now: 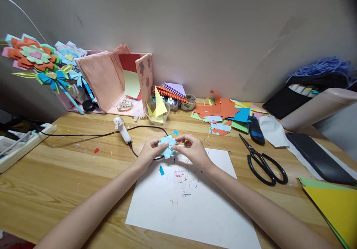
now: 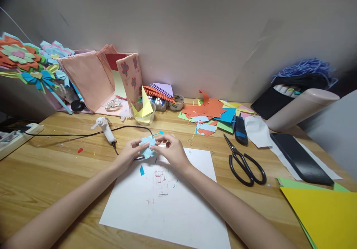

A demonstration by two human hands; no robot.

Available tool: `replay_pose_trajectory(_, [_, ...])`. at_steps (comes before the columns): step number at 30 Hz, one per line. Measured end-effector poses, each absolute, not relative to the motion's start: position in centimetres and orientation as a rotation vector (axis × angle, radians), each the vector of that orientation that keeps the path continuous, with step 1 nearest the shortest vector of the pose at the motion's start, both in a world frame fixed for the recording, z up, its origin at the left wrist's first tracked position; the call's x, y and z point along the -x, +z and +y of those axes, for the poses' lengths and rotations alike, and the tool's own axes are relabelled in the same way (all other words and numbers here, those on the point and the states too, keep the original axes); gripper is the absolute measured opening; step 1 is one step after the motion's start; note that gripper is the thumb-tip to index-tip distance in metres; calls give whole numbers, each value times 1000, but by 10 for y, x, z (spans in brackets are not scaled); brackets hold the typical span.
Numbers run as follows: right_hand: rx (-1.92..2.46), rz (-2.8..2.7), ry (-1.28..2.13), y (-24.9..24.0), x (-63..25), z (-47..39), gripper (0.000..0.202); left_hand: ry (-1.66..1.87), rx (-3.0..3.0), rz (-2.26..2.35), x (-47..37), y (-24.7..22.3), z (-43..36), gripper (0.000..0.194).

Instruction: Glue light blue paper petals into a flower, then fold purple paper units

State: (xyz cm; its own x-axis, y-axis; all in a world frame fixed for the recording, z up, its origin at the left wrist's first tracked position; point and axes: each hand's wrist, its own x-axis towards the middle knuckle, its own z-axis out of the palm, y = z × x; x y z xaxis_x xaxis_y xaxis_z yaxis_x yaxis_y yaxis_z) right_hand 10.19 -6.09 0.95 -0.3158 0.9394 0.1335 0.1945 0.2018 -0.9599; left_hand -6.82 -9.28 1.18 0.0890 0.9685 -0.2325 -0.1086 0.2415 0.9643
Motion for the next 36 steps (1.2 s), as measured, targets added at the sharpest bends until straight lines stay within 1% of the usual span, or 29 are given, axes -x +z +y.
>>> replay_pose_trajectory(4, [977, -1854, 1013, 8, -105, -58, 23, 1024, -906, 1096, 70, 13, -92, 34])
replay_pose_trajectory(9, [901, -1896, 889, 8, -107, -58, 18, 1018, -881, 1021, 71, 14, -92, 31])
replay_pose_trajectory(18, [707, -2069, 679, 10, -109, -56, 10, 991, -918, 1022, 72, 15, -92, 27])
replay_pose_trajectory(21, [690, -2092, 666, 11, -109, -56, 8, 973, -954, 1051, 72, 13, -92, 26])
replay_pose_trajectory(29, [637, -2067, 655, 6, -111, -58, 4, 978, -962, 1064, 71, 10, -91, 32])
replay_pose_trajectory(36, [784, -1941, 741, 5, -106, -61, 10, 1102, -1078, 1252, 68, 8, -91, 35])
